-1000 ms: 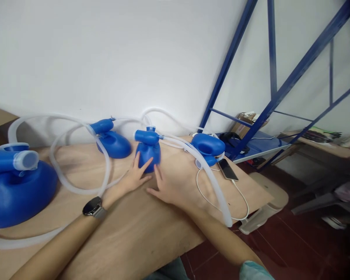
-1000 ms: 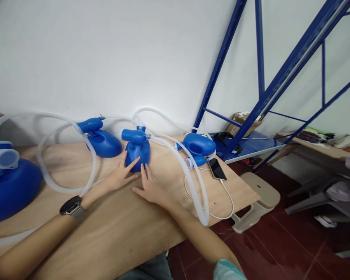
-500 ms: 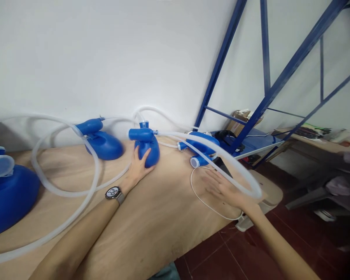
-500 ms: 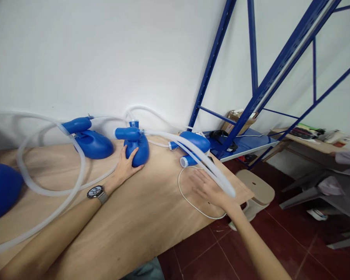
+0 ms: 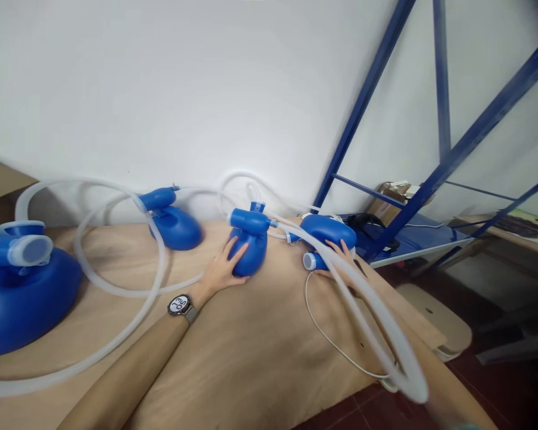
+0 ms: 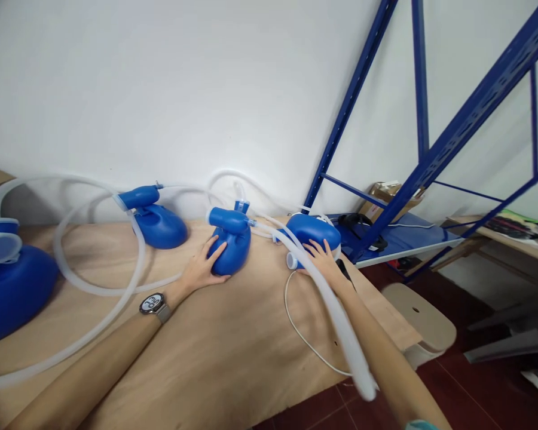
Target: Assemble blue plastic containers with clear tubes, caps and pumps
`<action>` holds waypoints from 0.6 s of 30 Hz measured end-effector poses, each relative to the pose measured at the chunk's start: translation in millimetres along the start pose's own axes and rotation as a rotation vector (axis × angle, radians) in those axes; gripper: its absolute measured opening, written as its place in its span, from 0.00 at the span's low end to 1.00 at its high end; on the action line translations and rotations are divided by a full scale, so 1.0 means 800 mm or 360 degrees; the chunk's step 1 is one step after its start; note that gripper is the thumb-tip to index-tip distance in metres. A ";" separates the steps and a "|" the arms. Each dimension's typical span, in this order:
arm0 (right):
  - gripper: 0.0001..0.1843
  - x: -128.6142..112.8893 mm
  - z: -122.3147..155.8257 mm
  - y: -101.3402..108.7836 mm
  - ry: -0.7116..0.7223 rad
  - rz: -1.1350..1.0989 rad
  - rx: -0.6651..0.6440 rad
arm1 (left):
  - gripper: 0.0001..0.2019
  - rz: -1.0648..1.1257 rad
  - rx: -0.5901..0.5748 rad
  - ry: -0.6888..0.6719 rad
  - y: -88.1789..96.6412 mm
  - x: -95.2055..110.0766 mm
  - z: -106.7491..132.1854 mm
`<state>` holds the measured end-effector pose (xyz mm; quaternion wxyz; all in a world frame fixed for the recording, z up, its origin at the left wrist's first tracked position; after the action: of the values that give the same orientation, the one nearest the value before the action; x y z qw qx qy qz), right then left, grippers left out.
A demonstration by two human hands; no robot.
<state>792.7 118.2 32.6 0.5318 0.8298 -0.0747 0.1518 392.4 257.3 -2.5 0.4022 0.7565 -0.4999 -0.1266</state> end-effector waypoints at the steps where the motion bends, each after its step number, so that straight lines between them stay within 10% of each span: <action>1: 0.31 -0.001 -0.003 -0.001 0.0032 -0.0013 -0.0056 | 0.53 0.0004 -0.0033 0.0010 -0.001 0.001 0.000; 9: 0.31 -0.009 -0.038 -0.002 -0.0355 -0.0027 -0.0352 | 0.62 0.0124 -0.0094 0.0127 0.000 0.001 0.001; 18: 0.22 0.012 -0.062 0.047 -0.0319 0.0273 0.0049 | 0.60 0.0190 -0.0146 0.0114 -0.003 -0.004 0.001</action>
<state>782.3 147.7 86.9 0.4938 0.8395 -0.1959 0.1140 392.4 260.1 -5.2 0.4610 0.7101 -0.5231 -0.0979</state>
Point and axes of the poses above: each hand's wrist, its own z-axis away from the middle knuckle, its own y-axis out of the back of the hand, x = y × z, the point moved 4 cm from there along -z, towards the middle knuckle, and after that the axes turned 3 degrees about x, right-handed, at the moved point
